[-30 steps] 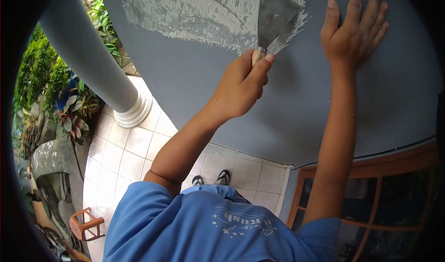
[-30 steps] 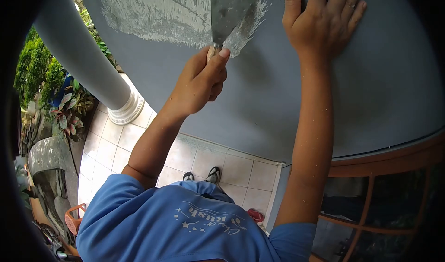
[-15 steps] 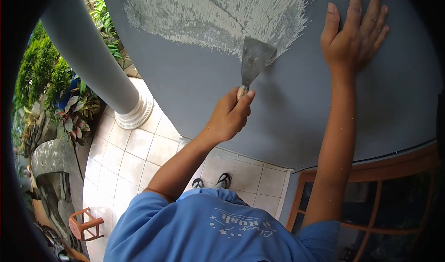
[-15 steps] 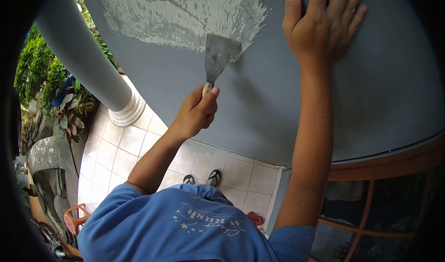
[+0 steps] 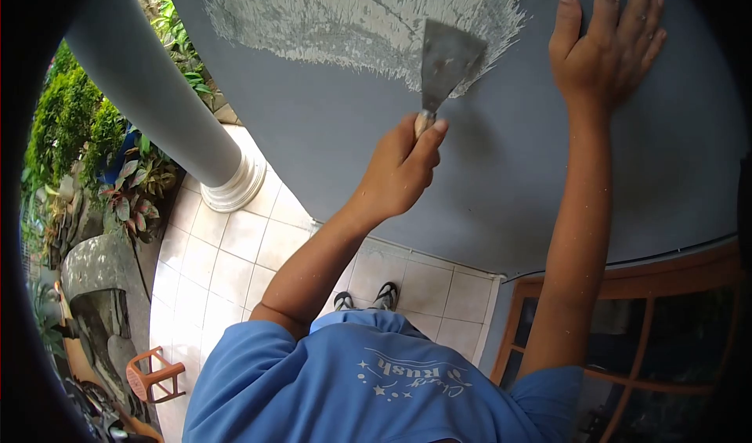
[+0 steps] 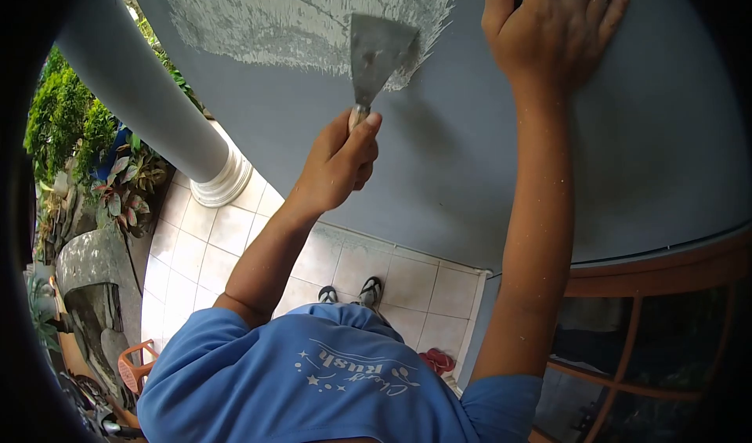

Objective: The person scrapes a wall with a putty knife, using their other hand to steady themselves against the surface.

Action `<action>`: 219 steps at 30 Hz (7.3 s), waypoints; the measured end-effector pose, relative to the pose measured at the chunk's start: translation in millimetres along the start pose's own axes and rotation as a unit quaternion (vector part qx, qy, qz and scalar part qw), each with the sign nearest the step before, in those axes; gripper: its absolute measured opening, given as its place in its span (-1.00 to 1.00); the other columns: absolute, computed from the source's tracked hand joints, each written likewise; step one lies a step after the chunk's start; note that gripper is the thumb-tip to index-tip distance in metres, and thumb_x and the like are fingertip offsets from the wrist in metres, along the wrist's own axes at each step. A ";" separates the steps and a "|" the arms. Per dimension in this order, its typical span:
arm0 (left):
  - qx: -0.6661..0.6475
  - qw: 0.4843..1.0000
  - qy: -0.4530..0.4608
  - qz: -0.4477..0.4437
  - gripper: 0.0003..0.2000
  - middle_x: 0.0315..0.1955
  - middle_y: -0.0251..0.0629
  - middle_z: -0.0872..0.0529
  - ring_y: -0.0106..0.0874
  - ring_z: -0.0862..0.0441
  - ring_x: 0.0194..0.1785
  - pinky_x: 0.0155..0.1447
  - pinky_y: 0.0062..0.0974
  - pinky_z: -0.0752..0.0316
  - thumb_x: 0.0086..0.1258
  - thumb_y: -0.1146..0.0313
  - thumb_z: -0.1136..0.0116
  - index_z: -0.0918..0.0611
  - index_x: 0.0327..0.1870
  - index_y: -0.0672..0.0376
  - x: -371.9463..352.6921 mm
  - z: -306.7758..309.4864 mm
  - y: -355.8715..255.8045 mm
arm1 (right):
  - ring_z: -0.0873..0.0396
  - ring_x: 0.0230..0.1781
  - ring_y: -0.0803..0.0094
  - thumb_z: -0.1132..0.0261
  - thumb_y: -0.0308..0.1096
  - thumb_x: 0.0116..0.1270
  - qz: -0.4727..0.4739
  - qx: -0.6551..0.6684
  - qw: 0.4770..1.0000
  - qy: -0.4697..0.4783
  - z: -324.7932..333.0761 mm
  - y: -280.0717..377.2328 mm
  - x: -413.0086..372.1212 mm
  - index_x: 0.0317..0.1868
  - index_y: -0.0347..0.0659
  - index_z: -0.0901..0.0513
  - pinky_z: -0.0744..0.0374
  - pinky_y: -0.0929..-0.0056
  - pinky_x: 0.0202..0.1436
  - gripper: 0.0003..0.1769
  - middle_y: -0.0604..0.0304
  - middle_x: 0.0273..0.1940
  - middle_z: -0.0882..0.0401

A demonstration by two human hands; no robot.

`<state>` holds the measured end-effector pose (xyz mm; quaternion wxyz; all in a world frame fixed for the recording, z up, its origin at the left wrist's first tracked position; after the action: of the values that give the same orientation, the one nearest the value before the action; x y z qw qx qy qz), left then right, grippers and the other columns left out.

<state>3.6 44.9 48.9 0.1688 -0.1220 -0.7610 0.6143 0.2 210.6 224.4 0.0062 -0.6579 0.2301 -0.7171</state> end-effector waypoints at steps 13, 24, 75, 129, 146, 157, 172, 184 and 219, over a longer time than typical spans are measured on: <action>-0.155 0.987 0.029 0.023 -0.65 -0.62 -0.52 -0.31 -0.70 -0.25 -0.66 -0.63 -0.65 -0.19 0.54 -0.01 0.05 -0.31 -0.30 0.08 7.1 -35.5 9.0 | -0.08 0.49 -0.09 -0.09 -0.21 0.34 0.007 0.023 0.999 -0.034 -0.6 1.6 0.6 0.42 -0.12 -0.31 -0.02 -0.09 0.49 -0.37 -0.09 0.48 -0.13; -0.341 0.930 0.127 0.043 -0.69 -0.62 -0.50 -0.17 -0.63 -0.05 -0.65 -0.59 -0.62 0.03 0.60 0.00 0.20 -0.24 -0.34 -0.04 -2.4 -74.6 18.4 | -0.08 0.49 -0.10 -0.07 -0.22 0.36 0.065 -0.053 0.993 -0.086 -22.7 -13.9 -4.9 0.43 -0.13 -0.31 -0.02 -0.10 0.49 -0.38 -0.10 0.47 -0.14; -0.386 0.916 0.048 -0.099 -0.64 -0.77 -0.50 -0.16 -0.61 -0.08 -0.77 -0.71 -0.58 0.03 0.55 0.18 0.07 -0.20 -0.54 -0.04 47.9 -116.1 12.6 | -0.16 0.45 -0.08 -0.14 -0.18 0.34 0.092 -0.031 0.986 -0.139 -23.5 -25.0 -12.3 0.41 -0.08 -0.34 -0.10 -0.04 0.47 -0.38 -0.05 0.46 -0.18; 0.097 0.993 -0.065 -0.028 -0.67 -0.73 -0.58 -0.34 -0.76 -0.21 -0.69 -0.65 -0.68 -0.10 0.52 0.19 -0.03 -0.36 -0.52 0.04 11.3 34.0 27.4 | -0.10 0.49 -0.09 -0.13 -0.25 0.31 0.059 -0.040 0.996 -0.060 -17.0 -15.7 -14.1 0.43 -0.11 -0.30 -0.04 -0.08 0.50 -0.35 -0.09 0.47 -0.13; 0.095 0.995 -0.024 0.000 -0.67 -0.68 -0.55 -0.33 -0.70 -0.23 -0.64 -0.54 -0.65 -0.22 0.55 0.07 0.03 -0.39 -0.40 0.08 -5.3 11.0 35.3 | -0.11 0.47 -0.13 -0.12 -0.01 0.40 -0.055 0.191 0.979 -0.041 -2.0 17.1 -39.5 0.41 0.11 -0.36 -0.13 -0.19 0.43 -0.41 -0.01 0.46 -0.17; 0.236 0.940 0.035 -0.244 -0.57 -0.31 -0.22 -0.42 -0.37 -0.28 0.09 0.23 -0.39 -0.24 0.62 0.01 0.29 -0.47 -0.13 0.25 6.0 -5.7 -16.6 | -0.57 -0.18 0.27 -0.02 -0.32 0.48 -0.398 0.701 0.524 0.274 59.9 98.9 -159.1 0.06 -0.33 -0.47 -0.55 0.39 -0.17 -0.71 0.04 -0.14 -0.53; -0.129 0.955 0.267 -0.022 -0.66 -0.10 -0.11 -0.60 -0.18 -0.67 0.01 0.01 -0.31 -0.57 0.56 0.09 0.08 -0.50 -0.17 0.24 -11.7 -1.0 49.6 | -0.14 -0.66 0.75 0.03 -0.02 0.50 -0.584 0.740 0.205 0.264 83.8 155.2 -216.2 -0.17 -0.05 -0.45 -0.10 0.68 -0.63 -0.70 0.44 -0.56 -0.24; 0.005 0.967 0.251 0.050 -0.66 -0.38 -0.18 -0.65 -0.36 -0.73 -0.22 -0.20 -0.56 -0.57 0.59 0.10 0.12 -0.47 -0.20 0.25 -6.4 3.3 21.7 | -0.19 -0.64 0.78 0.13 -0.10 0.58 -0.623 0.739 0.191 0.169 79.1 164.7 -208.3 -0.10 -0.09 -0.46 -0.17 0.70 -0.61 -0.69 0.48 -0.56 -0.25; 0.103 0.975 0.199 0.004 -0.55 -0.42 -0.07 -0.70 -0.43 -0.66 -0.30 -0.22 -0.56 -0.52 0.61 0.01 0.26 -0.49 -0.23 0.29 -3.4 14.5 51.7 | -0.26 -0.64 0.77 0.12 0.02 0.58 -0.599 0.700 0.354 0.159 70.1 173.6 -229.4 0.14 -0.31 -0.42 -0.21 0.68 -0.62 -0.48 0.41 -0.56 -0.36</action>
<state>-0.3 41.8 -4.6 0.3261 -0.2268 -0.6441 0.6537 46.4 104.4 -48.1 -0.0032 -0.2523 -0.8138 -0.5235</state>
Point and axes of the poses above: each hand's wrist, its own x-axis towards the middle knuckle, its own z-axis out of the back of the hand, y = z × x, the point moved 4 cm from there along x, towards the middle knuckle
